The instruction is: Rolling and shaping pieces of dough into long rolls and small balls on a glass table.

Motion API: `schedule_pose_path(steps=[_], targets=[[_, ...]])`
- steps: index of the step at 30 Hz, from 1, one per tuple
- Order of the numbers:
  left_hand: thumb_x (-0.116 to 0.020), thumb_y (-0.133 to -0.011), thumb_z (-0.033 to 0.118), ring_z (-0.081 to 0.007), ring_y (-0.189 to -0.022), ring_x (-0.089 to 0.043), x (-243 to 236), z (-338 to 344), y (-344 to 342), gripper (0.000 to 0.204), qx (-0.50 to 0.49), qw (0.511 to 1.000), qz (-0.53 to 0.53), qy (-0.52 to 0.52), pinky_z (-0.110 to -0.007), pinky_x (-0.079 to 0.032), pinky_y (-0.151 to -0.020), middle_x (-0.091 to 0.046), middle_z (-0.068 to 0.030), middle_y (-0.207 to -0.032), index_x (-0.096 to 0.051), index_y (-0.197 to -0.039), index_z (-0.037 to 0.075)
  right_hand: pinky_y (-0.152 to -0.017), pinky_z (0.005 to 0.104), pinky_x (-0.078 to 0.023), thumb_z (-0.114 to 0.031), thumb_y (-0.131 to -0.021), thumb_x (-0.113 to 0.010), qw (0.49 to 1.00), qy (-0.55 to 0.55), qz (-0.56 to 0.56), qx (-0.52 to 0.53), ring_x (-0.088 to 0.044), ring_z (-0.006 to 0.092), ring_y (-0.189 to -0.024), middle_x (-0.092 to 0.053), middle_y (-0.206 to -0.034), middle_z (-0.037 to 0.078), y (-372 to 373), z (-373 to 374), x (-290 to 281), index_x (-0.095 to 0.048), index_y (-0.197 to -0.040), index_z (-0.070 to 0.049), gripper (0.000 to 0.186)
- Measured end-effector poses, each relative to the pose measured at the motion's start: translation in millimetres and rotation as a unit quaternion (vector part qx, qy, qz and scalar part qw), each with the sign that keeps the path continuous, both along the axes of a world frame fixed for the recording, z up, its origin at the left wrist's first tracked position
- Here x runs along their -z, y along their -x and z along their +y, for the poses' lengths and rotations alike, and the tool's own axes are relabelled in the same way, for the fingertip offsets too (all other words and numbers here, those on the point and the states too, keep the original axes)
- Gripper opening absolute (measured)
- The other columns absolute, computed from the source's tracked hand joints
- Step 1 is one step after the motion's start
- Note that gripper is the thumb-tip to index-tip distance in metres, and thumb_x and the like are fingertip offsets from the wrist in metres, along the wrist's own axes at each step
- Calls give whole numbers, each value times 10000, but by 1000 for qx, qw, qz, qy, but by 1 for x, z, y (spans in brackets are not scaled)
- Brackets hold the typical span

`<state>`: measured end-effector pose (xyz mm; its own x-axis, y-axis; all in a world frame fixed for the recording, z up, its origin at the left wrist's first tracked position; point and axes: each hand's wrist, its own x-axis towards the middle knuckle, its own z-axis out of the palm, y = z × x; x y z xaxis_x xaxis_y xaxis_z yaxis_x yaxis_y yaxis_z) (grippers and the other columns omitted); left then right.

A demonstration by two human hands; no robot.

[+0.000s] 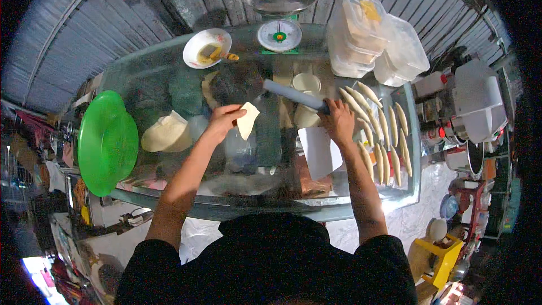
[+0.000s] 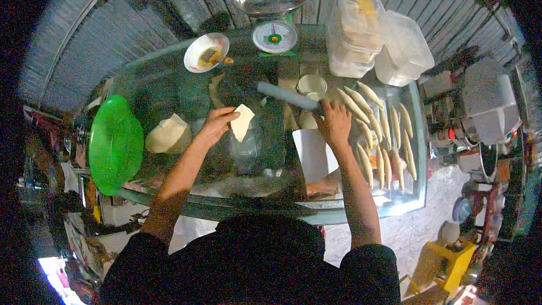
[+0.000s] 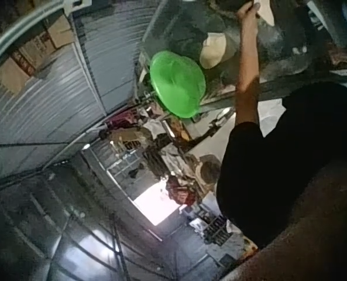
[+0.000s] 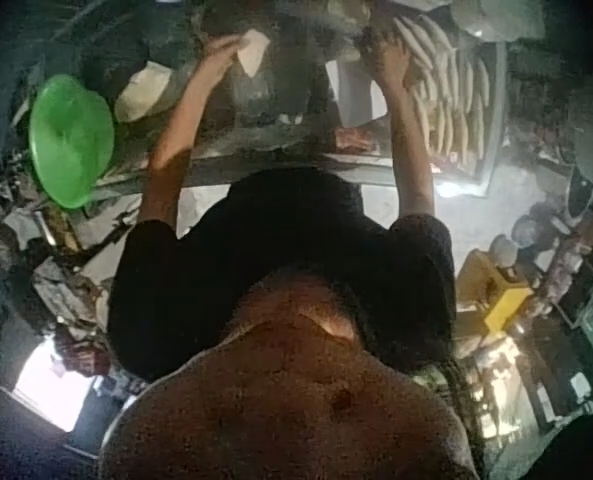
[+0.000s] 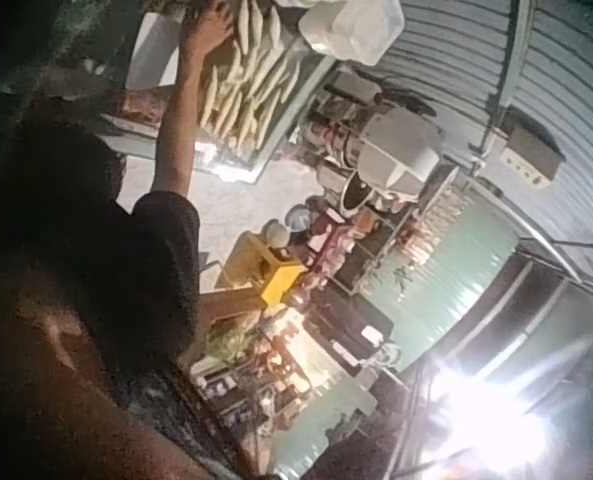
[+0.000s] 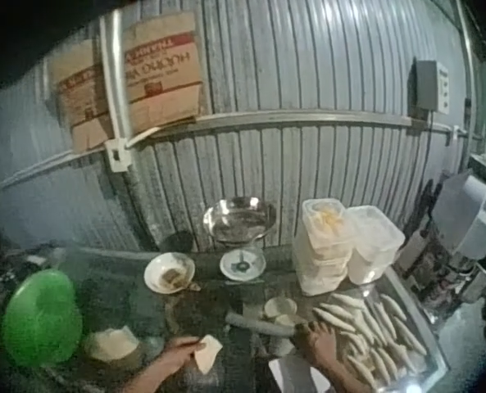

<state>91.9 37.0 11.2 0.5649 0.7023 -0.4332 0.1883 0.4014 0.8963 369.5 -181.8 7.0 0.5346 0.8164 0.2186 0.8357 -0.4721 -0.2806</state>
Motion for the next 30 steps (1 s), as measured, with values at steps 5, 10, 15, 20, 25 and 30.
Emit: schedule_pose_path(steps=[5,10,15,20,25,30], targets=[[-700,-909,109,-150,-906,-674,-51,5,17,277,-22,999,-33,-24,-290,-555,-748,-702,-73,-1039,-676,-1146,-31,-838,457,-453,-298,-820,-731,996,-36,-83,-1,-583,305,-1022,-613,-1043,76,-4,30,2,-602,-1191,-160,417],[-701,-857,81,-225,-754,-632,-82,6,-9,213,121,798,115,-579,-314,-510,-702,-654,-92,-849,-720,-1055,7,-821,454,-458,-303,-826,-726,996,-51,-69,27,-581,299,-996,-608,-1024,66,3,27,2,-601,-1203,-175,418],[-708,-835,153,-301,-971,-603,-4,-59,-6,329,184,677,142,-698,-406,-498,-905,-608,-110,-1006,-682,-1149,59,-824,460,-457,-313,-834,-719,995,-44,-85,17,-578,299,-1006,-600,-1027,65,3,31,10,-587,-1221,-179,431],[-681,-883,209,-312,-1141,-537,-19,-62,27,469,177,755,87,-626,-431,-436,-964,-563,-131,-1232,-571,-1322,89,-837,452,-442,-310,-844,-707,997,-34,-57,-24,-561,303,-1027,-582,-1039,73,16,32,0,-580,-1230,-174,429],[-623,-923,215,-335,-1189,-505,-47,-43,30,458,7,737,183,-651,-491,-381,-1019,-541,-130,-1285,-559,-1367,123,-849,459,-440,-393,-885,-635,965,-5,-84,-248,-566,288,-1043,-604,-1112,98,62,50,-16,-595,-1200,-179,382],[-535,-974,312,-349,-1442,-304,-7,-36,44,525,91,696,294,-648,-558,-199,-1178,-351,-118,-1561,-455,-1479,190,-824,439,-419,-408,-936,-576,944,-48,-62,-320,-557,264,-1004,-586,-1035,87,81,71,-17,-614,-1225,-174,374]])
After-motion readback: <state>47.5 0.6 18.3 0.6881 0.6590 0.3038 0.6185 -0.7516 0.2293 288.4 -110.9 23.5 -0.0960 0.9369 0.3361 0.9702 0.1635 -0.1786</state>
